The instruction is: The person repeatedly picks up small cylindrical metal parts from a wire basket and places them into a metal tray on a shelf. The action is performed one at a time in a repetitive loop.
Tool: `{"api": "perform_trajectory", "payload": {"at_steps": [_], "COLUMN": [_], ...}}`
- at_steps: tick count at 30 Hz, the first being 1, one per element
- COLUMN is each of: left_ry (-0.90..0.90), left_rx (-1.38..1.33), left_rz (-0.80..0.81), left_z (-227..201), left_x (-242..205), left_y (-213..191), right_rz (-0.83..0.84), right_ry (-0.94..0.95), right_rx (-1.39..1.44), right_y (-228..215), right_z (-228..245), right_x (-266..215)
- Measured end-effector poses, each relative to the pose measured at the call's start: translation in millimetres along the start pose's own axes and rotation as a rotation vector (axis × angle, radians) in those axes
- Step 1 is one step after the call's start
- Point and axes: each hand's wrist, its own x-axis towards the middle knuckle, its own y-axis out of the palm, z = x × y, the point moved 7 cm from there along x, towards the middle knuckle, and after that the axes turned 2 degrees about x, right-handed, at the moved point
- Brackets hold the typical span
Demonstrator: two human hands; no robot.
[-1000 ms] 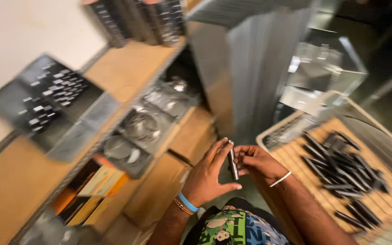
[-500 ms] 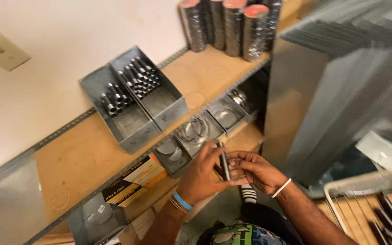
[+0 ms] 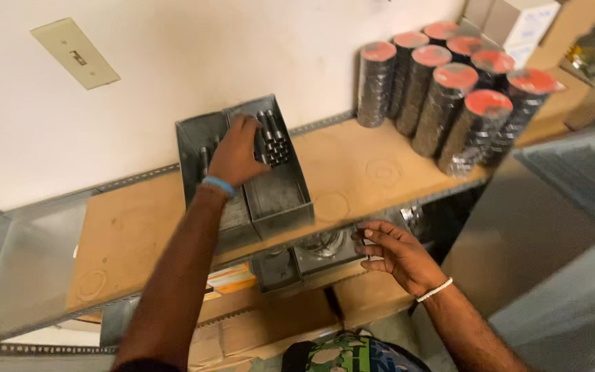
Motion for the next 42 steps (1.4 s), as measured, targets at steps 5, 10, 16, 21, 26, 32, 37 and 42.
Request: {"api": "perform_trajectory", "payload": {"at_steps": [5,10,16,21,26,32,37,42], "left_ry": [-0.103,-0.142,-0.129,-0.074,0.117,0.295,0.364,0.459], "left_rx": [0.127,0.176,0.342,0.41,0.268,-0.253,-0.581,-0.785], "left_rz": [0.14,0.206,0.266,0.27,0.121,0.001,0.013,0.138], "left_z": [67,68,78,54,-19,-140,-191,-253], "left_x": [56,70,63,39,-7,-98,-170,-218], "left_y": [36,36,54,50,26,-6,30,72], "right_rz": [0.093,0.115,0.091,0.043,-0.033,-0.218,-0.433,-0.701], "right_ry": [0.004,0.026,0.032,0.007,-0.044,-0.109,-0.194,-0.255], "right_rx": [0.045,0.013,0.015,0.023,0.041,0.04,0.142,0.2], "right_y": [-7,-18,-23,-21,-12,-23,-31,-65], "right_z": [17,24,26,19,5,-28,-69,-125], "right_x": [34,48,47,37,7,-62,-163,-276]}}
